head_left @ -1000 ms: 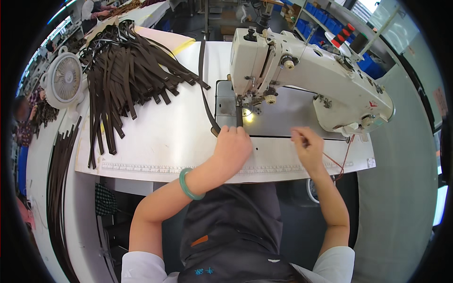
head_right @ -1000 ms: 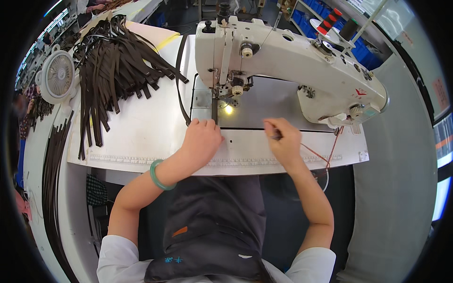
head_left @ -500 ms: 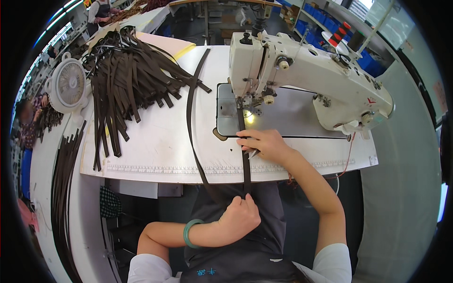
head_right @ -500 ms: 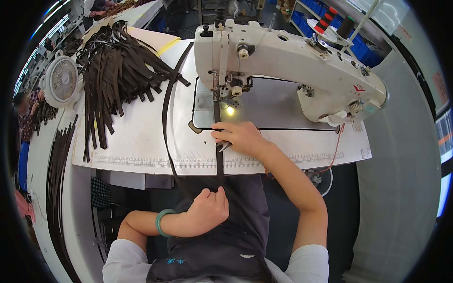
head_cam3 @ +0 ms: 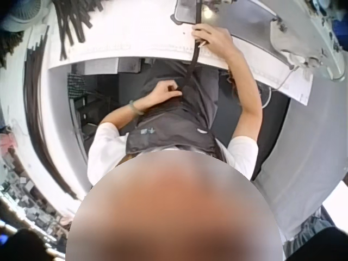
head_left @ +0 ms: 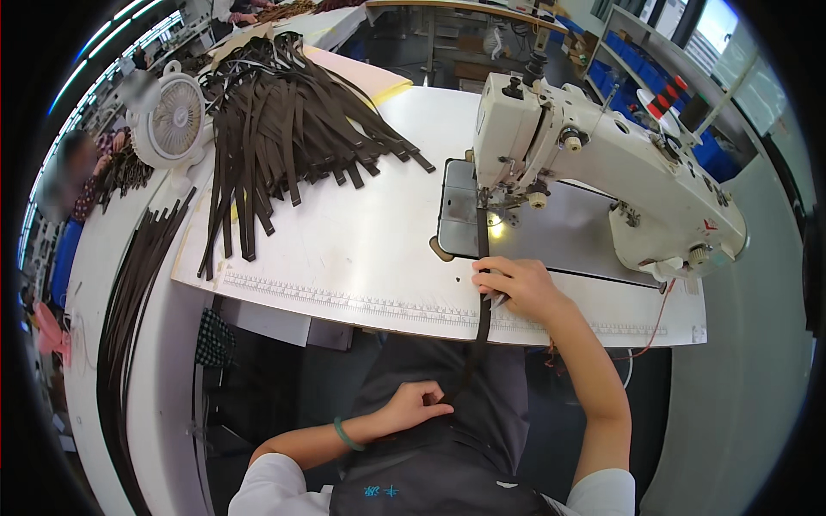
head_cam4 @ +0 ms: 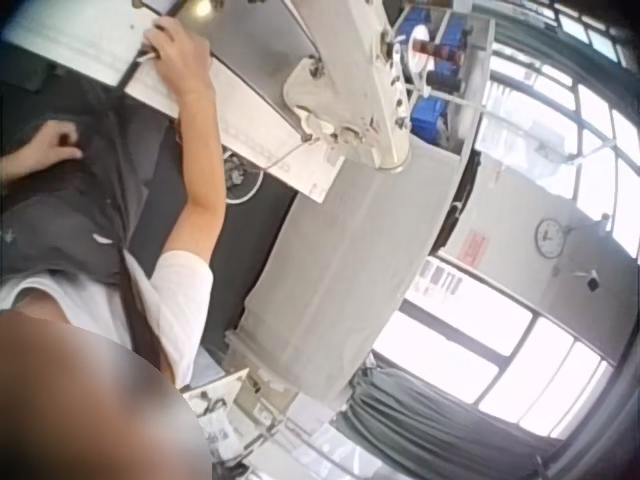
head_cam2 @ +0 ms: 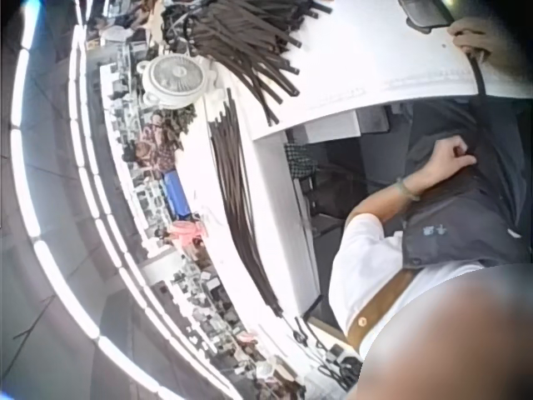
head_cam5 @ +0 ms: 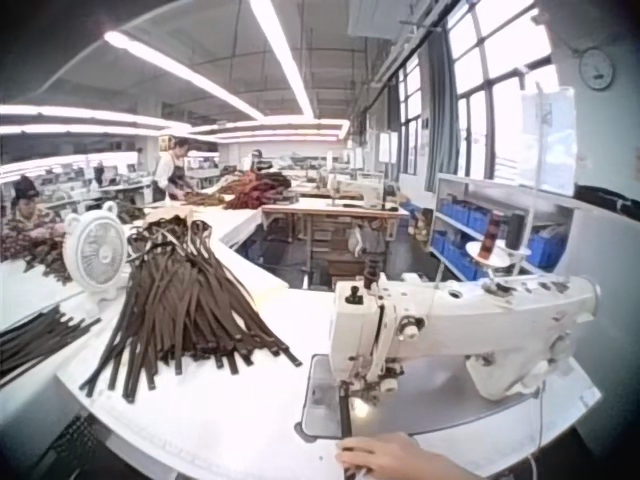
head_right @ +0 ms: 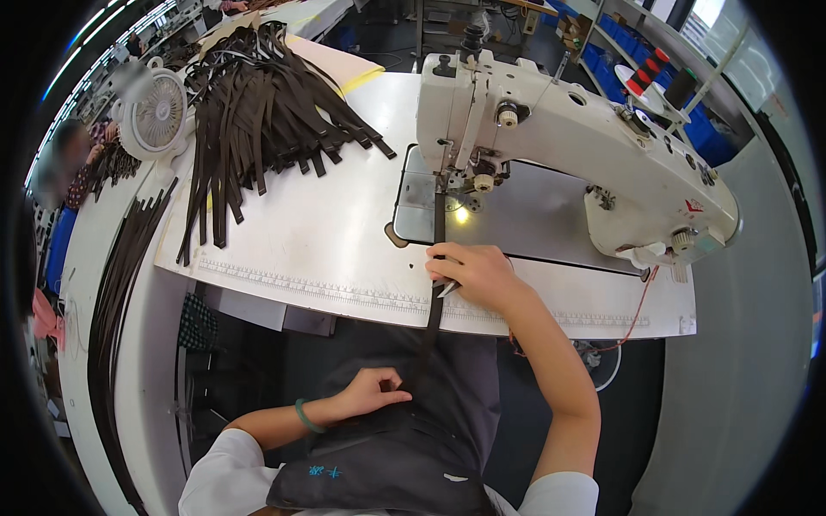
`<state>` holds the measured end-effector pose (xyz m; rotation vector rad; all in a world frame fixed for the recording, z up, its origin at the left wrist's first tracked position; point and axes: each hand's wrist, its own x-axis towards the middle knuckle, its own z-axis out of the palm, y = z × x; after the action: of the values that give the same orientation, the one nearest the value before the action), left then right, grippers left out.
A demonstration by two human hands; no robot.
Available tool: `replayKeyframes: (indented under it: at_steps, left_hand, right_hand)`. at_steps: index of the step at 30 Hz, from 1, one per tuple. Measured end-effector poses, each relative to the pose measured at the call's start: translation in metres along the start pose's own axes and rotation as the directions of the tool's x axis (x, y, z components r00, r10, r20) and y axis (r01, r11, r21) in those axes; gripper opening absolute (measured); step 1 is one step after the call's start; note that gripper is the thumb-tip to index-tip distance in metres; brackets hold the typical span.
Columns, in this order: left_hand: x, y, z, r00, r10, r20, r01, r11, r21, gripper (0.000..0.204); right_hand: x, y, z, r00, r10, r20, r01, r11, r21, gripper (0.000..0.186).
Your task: The recorder uses a sewing machine to stitch together or reinforce thin leather or fabric straps.
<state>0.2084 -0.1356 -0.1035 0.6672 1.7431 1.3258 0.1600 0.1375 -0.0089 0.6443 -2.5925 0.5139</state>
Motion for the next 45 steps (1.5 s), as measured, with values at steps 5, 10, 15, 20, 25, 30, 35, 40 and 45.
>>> replayKeyframes:
  at_steps: [5,10,15,20,25,30,35,40,45]
  left_hand:
    - [-0.002,0.031,-0.013,0.903,0.422,-0.074,-0.4,0.893,0.206,0.025]
    - [-0.001,0.051,-0.024,0.821,0.57,-0.004,-0.529,0.764,0.37,0.025]
    - [-0.005,0.056,-0.021,0.598,0.733,0.326,-0.791,0.472,0.39,0.027]
    - [-0.009,0.051,-0.02,0.524,0.742,0.418,-0.849,0.418,0.323,0.034]
    - [-0.002,0.058,-0.031,0.478,0.759,0.441,-0.87,0.343,0.353,0.029]
    - [0.006,0.065,-0.042,0.531,0.739,0.414,-0.818,0.318,0.48,0.027]
    - [0.007,0.069,-0.044,0.599,0.688,0.409,-0.756,0.318,0.573,0.034]
    - [0.009,0.061,-0.043,0.622,0.661,0.421,-0.747,0.34,0.571,0.029]
    - [0.006,0.052,-0.042,0.618,0.624,0.479,-0.769,0.35,0.535,0.03]
  right_hand:
    - [0.008,0.003,-0.001,1.0,0.017,0.004,-0.017,0.996,0.087,0.026]
    - [0.012,0.007,0.001,1.0,0.005,0.018,-0.006,0.998,0.057,0.023]
    - [0.004,0.006,0.0,1.0,0.002,0.027,-0.003,0.999,0.035,0.036]
    - [0.006,-0.002,0.001,1.0,-0.011,-0.003,0.011,0.998,0.062,0.026]
    - [0.006,-0.003,-0.002,1.0,-0.021,-0.014,0.021,0.998,0.053,0.023]
    - [0.007,0.001,-0.003,1.0,-0.007,0.013,0.007,0.998,0.058,0.027]
    - [0.008,0.005,0.001,0.999,-0.009,0.035,0.007,0.999,0.054,0.033]
    - [0.004,0.006,0.0,0.999,-0.034,-0.006,0.034,0.999,0.042,0.022]
    - [0.0,0.01,0.002,0.999,-0.008,0.036,0.006,0.999,0.05,0.033]
